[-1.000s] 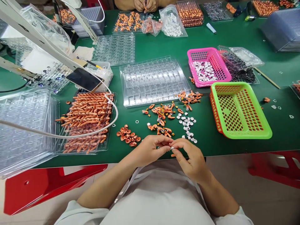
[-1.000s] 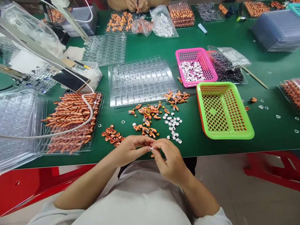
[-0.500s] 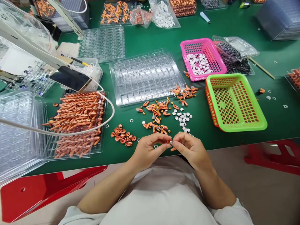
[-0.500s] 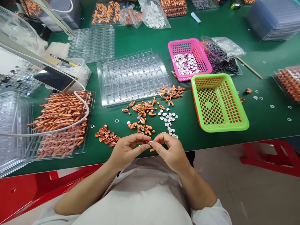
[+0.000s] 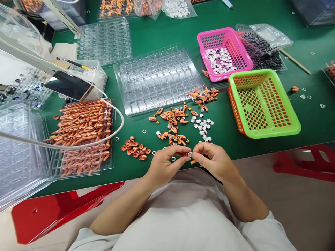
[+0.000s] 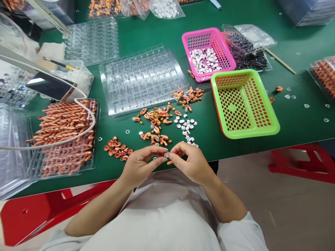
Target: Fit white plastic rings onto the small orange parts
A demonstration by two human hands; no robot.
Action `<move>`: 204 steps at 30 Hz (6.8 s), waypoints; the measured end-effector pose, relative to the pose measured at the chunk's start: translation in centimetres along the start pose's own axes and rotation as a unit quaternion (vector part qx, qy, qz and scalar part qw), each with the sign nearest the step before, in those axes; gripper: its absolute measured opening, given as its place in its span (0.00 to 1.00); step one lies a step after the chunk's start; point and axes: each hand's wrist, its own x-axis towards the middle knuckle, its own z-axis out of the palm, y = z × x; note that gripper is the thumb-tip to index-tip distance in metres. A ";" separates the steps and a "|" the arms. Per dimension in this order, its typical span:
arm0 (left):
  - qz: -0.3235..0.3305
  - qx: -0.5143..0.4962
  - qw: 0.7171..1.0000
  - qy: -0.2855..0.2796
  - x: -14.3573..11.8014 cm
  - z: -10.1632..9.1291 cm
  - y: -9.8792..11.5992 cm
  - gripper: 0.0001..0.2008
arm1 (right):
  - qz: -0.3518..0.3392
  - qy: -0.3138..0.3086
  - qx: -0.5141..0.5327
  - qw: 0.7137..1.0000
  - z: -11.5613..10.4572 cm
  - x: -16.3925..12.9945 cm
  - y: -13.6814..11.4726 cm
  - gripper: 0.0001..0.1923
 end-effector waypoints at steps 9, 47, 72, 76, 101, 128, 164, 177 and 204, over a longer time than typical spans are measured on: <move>0.064 0.093 0.994 -0.004 0.1 -0.2 0.2 0.07 | -0.016 -0.030 -0.054 0.998 -0.7 0.5 -0.9 0.08; 0.055 0.103 0.993 0.005 0.2 -0.1 0.2 0.07 | -0.037 -0.035 -0.124 0.991 -0.6 1.0 -0.5 0.06; 0.146 0.053 0.987 0.036 -0.3 -0.6 0.4 0.09 | -0.159 0.030 -0.179 0.970 1.2 0.6 -1.3 0.05; 0.051 0.019 0.998 0.013 -0.2 -1.0 0.6 0.08 | -0.154 0.017 -0.187 0.970 1.2 1.2 -1.2 0.05; -0.145 -0.071 0.987 -0.023 0.8 -0.2 0.4 0.06 | -0.054 0.007 -0.005 0.999 0.5 0.8 0.9 0.10; -0.075 -0.013 0.997 0.003 0.4 0.0 0.5 0.07 | -0.041 0.024 0.007 0.999 0.8 0.7 1.3 0.10; -0.097 -0.157 0.982 -0.046 0.0 -0.1 1.0 0.10 | -0.126 0.087 -0.164 0.975 1.8 0.1 0.7 0.10; -0.060 -0.104 0.992 -0.030 -0.6 0.6 1.2 0.12 | -0.114 0.074 -0.134 0.982 1.8 0.1 0.8 0.08; 0.140 0.061 0.986 0.071 -0.6 0.1 1.0 0.06 | -0.088 0.067 0.033 0.993 1.1 -1.0 2.4 0.12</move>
